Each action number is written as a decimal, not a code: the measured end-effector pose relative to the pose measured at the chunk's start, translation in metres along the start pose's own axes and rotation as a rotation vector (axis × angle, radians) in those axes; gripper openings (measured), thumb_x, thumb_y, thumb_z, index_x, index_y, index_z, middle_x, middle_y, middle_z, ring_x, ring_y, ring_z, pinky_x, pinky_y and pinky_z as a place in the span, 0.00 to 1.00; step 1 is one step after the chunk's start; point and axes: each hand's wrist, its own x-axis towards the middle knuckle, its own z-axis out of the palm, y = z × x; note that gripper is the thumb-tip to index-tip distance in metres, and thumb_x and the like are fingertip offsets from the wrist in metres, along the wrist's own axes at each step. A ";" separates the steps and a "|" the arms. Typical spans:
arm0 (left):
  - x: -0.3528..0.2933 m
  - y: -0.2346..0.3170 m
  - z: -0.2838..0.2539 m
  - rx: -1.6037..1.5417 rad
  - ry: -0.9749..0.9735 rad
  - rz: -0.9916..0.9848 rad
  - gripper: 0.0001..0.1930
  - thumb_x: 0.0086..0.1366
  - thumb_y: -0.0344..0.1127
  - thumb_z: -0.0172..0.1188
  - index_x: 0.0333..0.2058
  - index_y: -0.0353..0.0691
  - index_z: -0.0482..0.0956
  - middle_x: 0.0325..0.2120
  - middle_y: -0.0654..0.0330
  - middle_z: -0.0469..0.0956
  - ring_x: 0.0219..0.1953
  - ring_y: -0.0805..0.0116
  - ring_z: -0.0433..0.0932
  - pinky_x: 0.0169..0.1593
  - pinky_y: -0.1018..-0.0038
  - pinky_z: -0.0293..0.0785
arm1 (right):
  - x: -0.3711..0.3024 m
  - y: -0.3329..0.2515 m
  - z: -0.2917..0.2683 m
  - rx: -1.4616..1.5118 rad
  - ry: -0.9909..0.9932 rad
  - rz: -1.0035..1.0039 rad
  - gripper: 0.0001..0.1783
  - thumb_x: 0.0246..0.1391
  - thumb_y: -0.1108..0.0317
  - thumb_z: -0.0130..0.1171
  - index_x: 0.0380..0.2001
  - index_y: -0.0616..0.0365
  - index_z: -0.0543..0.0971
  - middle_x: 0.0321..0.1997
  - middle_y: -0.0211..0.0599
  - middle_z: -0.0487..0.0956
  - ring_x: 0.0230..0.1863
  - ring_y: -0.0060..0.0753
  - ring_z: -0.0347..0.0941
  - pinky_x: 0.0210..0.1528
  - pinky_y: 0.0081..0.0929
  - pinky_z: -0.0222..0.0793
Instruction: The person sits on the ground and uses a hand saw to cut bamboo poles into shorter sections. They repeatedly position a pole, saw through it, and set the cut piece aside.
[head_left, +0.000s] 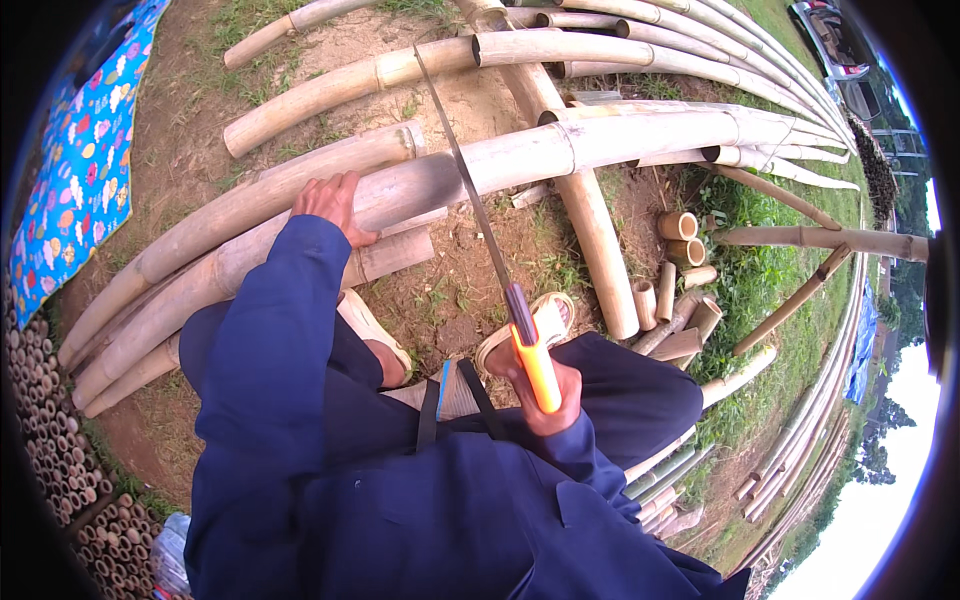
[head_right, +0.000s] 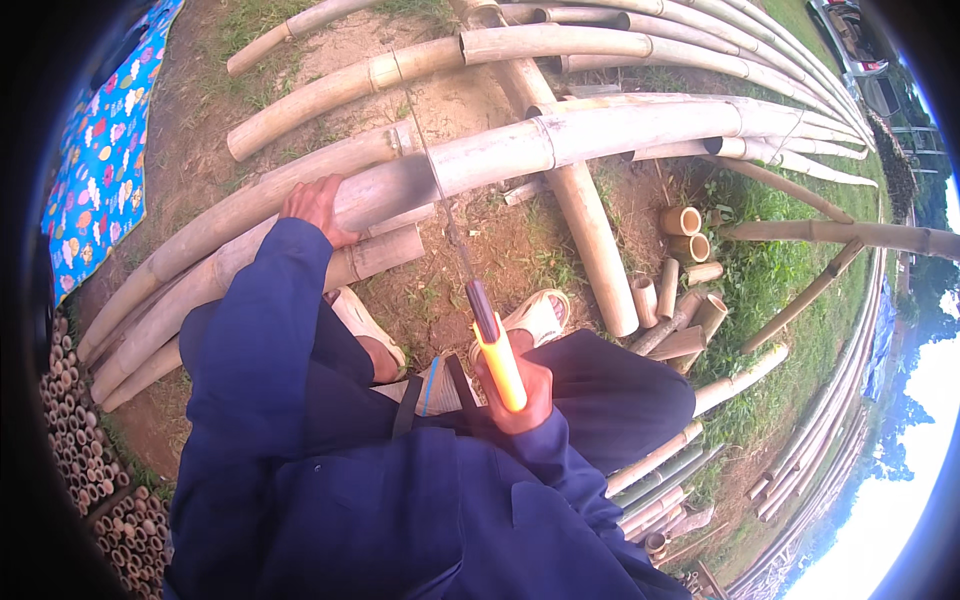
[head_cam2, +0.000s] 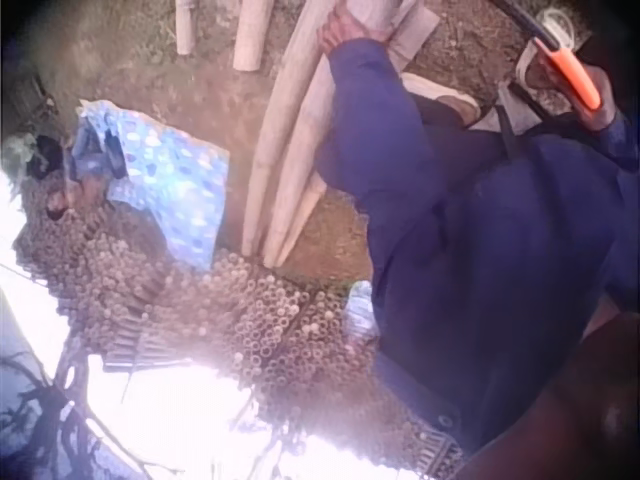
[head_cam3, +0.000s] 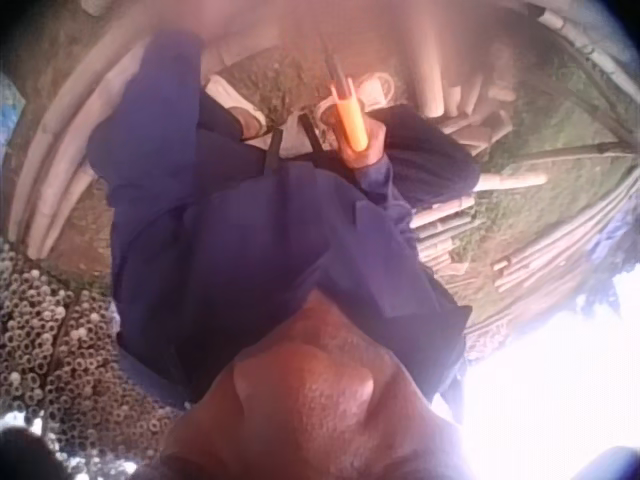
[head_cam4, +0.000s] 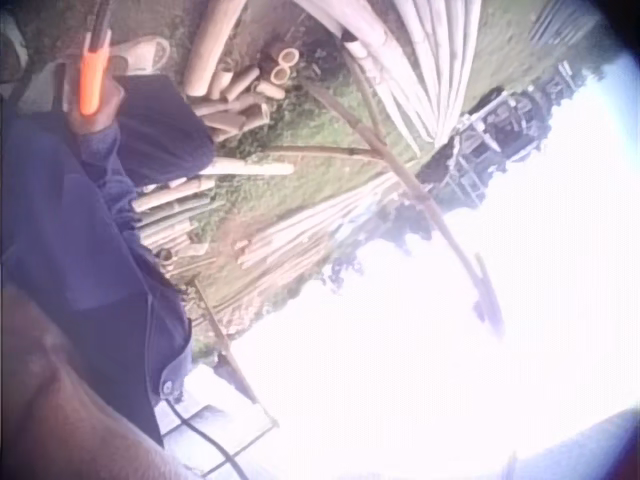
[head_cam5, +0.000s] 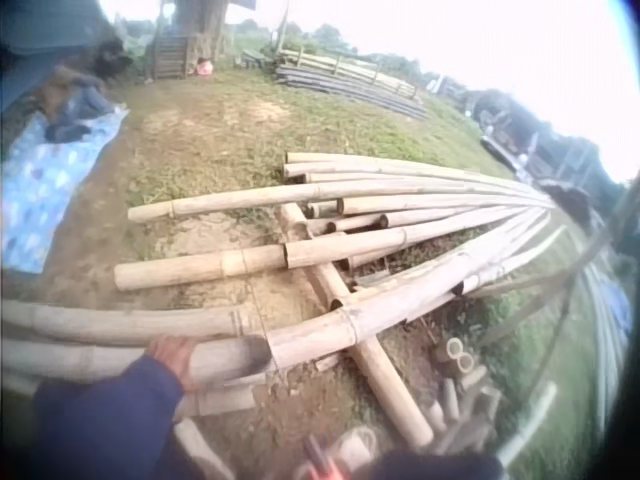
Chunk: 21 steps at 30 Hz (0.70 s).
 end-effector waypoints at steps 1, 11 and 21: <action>-0.003 0.002 0.005 -0.007 0.005 0.022 0.43 0.39 0.50 0.81 0.53 0.39 0.74 0.46 0.49 0.81 0.52 0.50 0.80 0.63 0.57 0.69 | -0.034 0.008 -0.014 -0.096 0.021 -0.031 0.07 0.54 0.77 0.68 0.38 0.65 0.85 0.28 0.45 0.84 0.30 0.39 0.84 0.36 0.30 0.78; -0.004 0.010 -0.001 0.032 -0.038 0.010 0.40 0.39 0.51 0.81 0.50 0.40 0.74 0.45 0.49 0.81 0.50 0.49 0.80 0.62 0.59 0.69 | 0.060 0.000 0.037 0.073 0.094 -0.043 0.11 0.62 0.73 0.66 0.27 0.64 0.77 0.17 0.31 0.69 0.21 0.18 0.58 0.24 0.26 0.60; 0.001 0.012 0.008 -0.008 -0.054 0.022 0.44 0.37 0.47 0.80 0.55 0.40 0.73 0.47 0.48 0.82 0.51 0.48 0.79 0.62 0.57 0.69 | 0.053 0.005 0.013 0.028 0.027 -0.066 0.05 0.61 0.73 0.65 0.34 0.65 0.82 0.21 0.36 0.78 0.22 0.26 0.74 0.27 0.29 0.69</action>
